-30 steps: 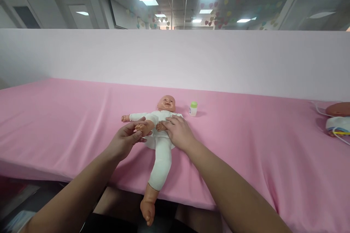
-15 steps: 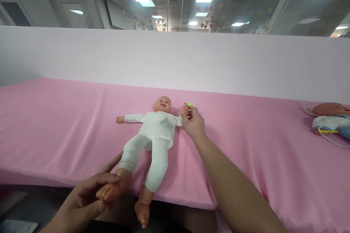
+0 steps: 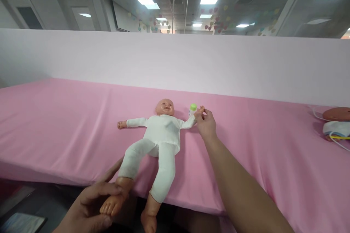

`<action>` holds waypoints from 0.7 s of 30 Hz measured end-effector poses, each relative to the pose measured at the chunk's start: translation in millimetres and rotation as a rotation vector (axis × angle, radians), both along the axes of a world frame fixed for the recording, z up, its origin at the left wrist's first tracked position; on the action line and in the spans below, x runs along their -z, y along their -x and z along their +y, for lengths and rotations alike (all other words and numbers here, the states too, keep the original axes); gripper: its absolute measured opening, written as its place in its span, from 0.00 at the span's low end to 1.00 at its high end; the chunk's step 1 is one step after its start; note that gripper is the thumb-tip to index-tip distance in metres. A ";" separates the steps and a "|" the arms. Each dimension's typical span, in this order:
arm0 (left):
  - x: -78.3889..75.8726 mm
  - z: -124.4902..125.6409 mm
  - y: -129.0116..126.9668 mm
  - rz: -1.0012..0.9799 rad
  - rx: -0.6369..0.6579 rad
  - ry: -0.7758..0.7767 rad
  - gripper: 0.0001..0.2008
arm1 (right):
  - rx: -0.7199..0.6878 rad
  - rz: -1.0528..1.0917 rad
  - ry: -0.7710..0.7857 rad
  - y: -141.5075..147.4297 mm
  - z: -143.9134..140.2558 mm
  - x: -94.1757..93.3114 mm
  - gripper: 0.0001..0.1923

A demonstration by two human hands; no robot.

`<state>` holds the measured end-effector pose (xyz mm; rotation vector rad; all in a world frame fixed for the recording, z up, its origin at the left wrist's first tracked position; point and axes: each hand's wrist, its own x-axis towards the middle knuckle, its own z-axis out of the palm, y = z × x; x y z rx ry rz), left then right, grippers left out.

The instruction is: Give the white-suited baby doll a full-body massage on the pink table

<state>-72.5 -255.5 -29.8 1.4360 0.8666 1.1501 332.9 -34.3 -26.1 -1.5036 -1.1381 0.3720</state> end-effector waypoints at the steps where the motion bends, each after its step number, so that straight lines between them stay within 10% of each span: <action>1: -4.0 6.6 -0.9 0.000 -0.027 -0.027 0.19 | -0.018 -0.016 -0.024 8.0 -5.4 -5.8 0.31; 13: -40.7 106.3 -43.5 -0.106 -0.063 -0.031 0.18 | -0.588 -0.821 -0.320 85.8 -39.9 -22.1 0.18; 21: -41.4 134.2 -59.7 -0.155 -0.065 0.097 0.21 | -0.638 -0.887 -0.257 91.6 -42.6 -21.9 0.19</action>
